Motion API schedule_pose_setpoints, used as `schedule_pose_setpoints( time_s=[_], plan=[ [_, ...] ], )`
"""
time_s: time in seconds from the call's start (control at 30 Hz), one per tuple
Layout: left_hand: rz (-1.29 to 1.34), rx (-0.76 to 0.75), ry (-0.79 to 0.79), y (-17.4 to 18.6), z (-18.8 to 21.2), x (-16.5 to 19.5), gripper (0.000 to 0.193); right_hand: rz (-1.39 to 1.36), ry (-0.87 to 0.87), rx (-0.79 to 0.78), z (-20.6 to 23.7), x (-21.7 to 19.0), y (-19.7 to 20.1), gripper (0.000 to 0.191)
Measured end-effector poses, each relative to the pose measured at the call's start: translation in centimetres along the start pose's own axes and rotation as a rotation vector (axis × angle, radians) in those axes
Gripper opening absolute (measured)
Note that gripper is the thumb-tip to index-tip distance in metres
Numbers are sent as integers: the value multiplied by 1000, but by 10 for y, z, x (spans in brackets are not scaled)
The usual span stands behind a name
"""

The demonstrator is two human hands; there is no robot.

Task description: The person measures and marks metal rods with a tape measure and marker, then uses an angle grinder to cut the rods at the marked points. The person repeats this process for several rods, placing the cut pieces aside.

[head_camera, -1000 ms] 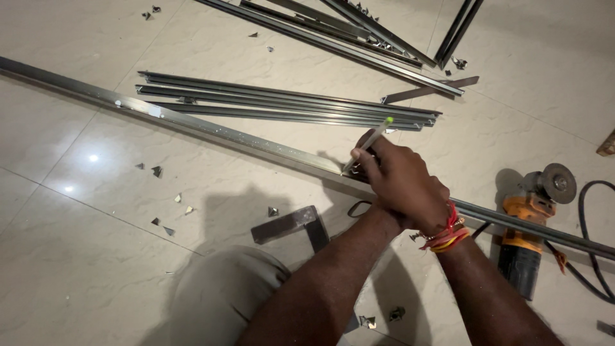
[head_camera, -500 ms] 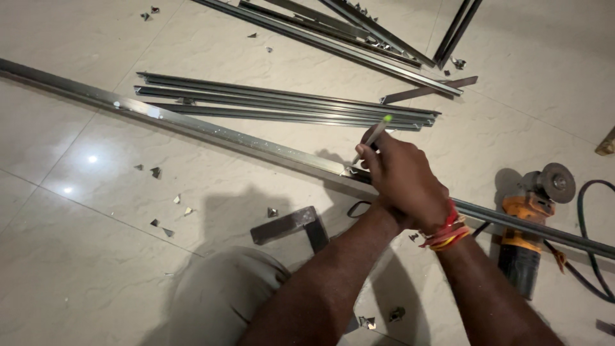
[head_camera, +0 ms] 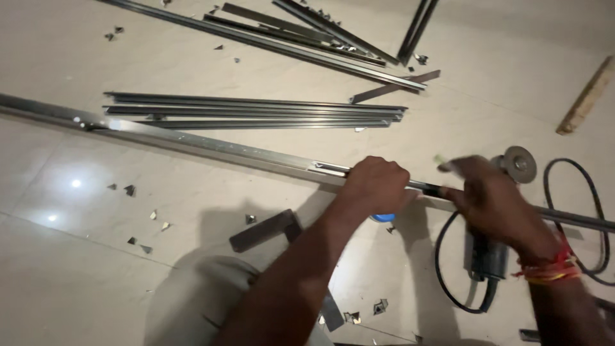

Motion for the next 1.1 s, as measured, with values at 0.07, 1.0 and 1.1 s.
schedule_pose_setpoints(
  time_s=[0.07,1.0,1.1],
  plan=[
    [-2,-15,10,2,-3,5,41,34,61,4,10,11,-10,49],
    [141,92,118,12,18,-54,28,492,60,277,91,164,-12,26],
    [141,97,109,13,13,-58,25,383,132,273,115,149,-16,25]
  ],
)
Point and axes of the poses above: each hand's wrist, its own z-axis away from the middle knuckle, its own y-axis out of the back of the hand, x = y × z, the point moved 2 cm from there along -z, towards the middle knuckle, and after that the axes turned 10 degrees about z, right-handed, at the moved point
